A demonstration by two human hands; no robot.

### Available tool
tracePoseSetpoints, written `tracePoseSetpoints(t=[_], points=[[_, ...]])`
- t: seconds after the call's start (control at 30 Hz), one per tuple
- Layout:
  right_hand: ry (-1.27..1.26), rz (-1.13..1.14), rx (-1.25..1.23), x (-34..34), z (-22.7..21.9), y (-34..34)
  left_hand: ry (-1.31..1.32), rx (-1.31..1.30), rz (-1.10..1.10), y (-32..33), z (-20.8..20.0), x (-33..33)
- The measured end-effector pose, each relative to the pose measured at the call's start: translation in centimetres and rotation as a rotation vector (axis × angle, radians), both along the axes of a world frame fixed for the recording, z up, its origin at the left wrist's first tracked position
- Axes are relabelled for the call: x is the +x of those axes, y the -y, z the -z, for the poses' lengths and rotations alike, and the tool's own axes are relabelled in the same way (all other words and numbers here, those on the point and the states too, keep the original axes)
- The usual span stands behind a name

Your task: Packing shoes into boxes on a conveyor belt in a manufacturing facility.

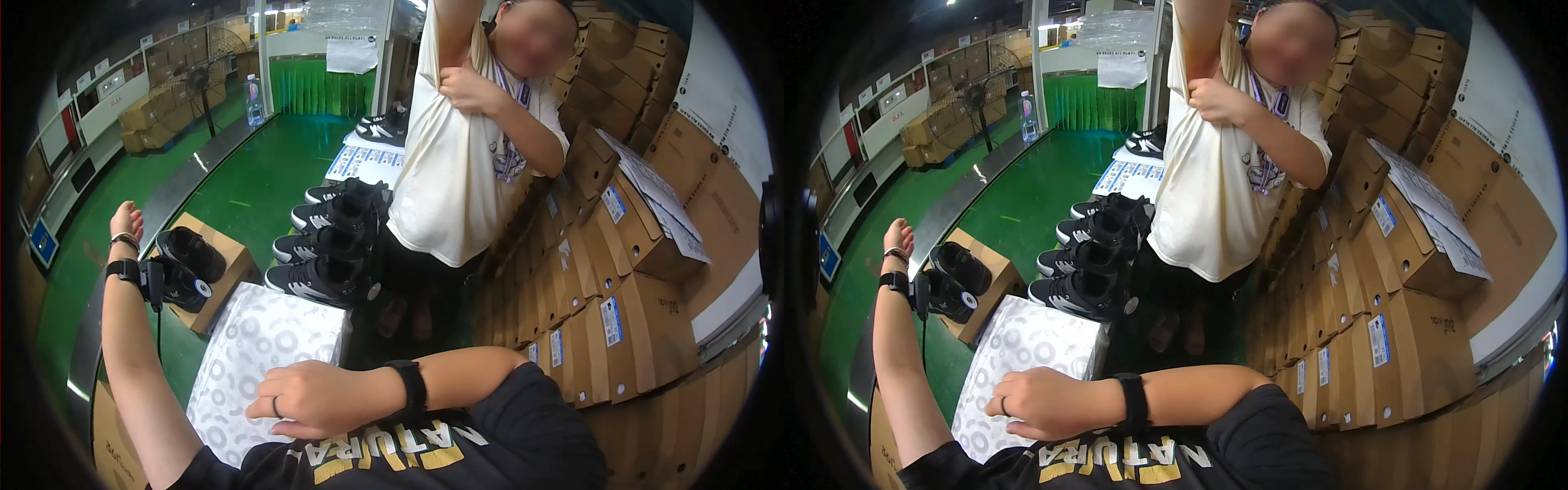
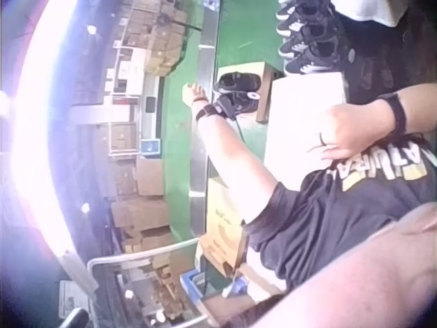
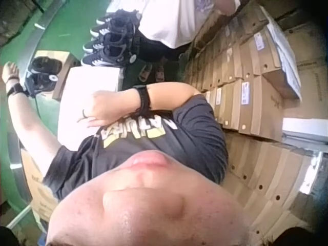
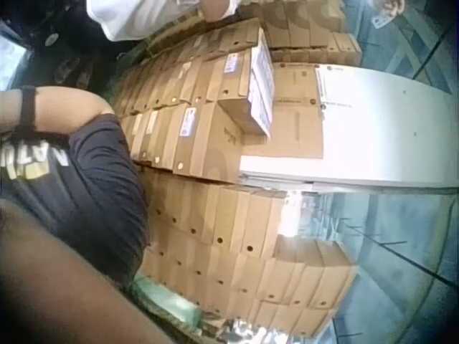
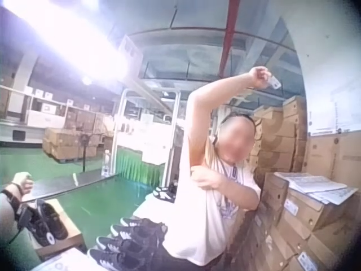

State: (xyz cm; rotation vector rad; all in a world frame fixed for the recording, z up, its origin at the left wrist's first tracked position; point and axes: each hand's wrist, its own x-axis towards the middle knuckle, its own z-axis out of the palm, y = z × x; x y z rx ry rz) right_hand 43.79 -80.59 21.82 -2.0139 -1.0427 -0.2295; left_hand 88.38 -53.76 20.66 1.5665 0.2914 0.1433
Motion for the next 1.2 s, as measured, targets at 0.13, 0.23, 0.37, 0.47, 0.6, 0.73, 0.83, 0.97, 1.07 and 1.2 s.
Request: tracePoseSetpoints(t=[0.13,0.23,0.37,0.47,0.6,0.73,0.83,0.97,1.07,1.2], points=[[-0.012,0.040,-0.114,0.1,1.3,1.6,0.085,0.034,0.174,6.9,-2.6,-4.1],[-0.030,0.030,-0.182,0.0,2.5,2.2,0.149,0.097,0.246,7.5,-2.8,-5.6],[-0.104,0.142,-0.258,-0.3,6.1,4.4,0.294,0.301,0.413,7.3,-0.3,-7.5],[-0.331,0.290,-0.316,-0.7,10.4,7.9,0.337,0.577,0.596,9.9,2.1,-12.9],[-0.540,0.563,-0.309,-3.1,18.9,11.9,0.558,1.047,0.974,11.9,4.8,-21.1],[-0.787,0.756,-0.580,-8.8,31.4,15.5,0.431,1.346,1.306,12.6,7.6,-27.4],[-1.147,0.848,-0.652,-16.8,43.7,18.8,0.476,1.355,1.394,12.0,10.6,-29.9],[-1.343,0.724,-0.719,-28.8,56.7,22.7,0.409,1.343,1.314,9.9,13.9,-32.5],[-1.427,0.844,-0.628,-28.7,54.2,22.6,0.558,1.405,0.983,9.6,17.6,-34.8],[-1.650,1.056,-0.471,-26.6,46.1,21.2,0.536,1.416,0.843,10.5,16.7,-37.3]])
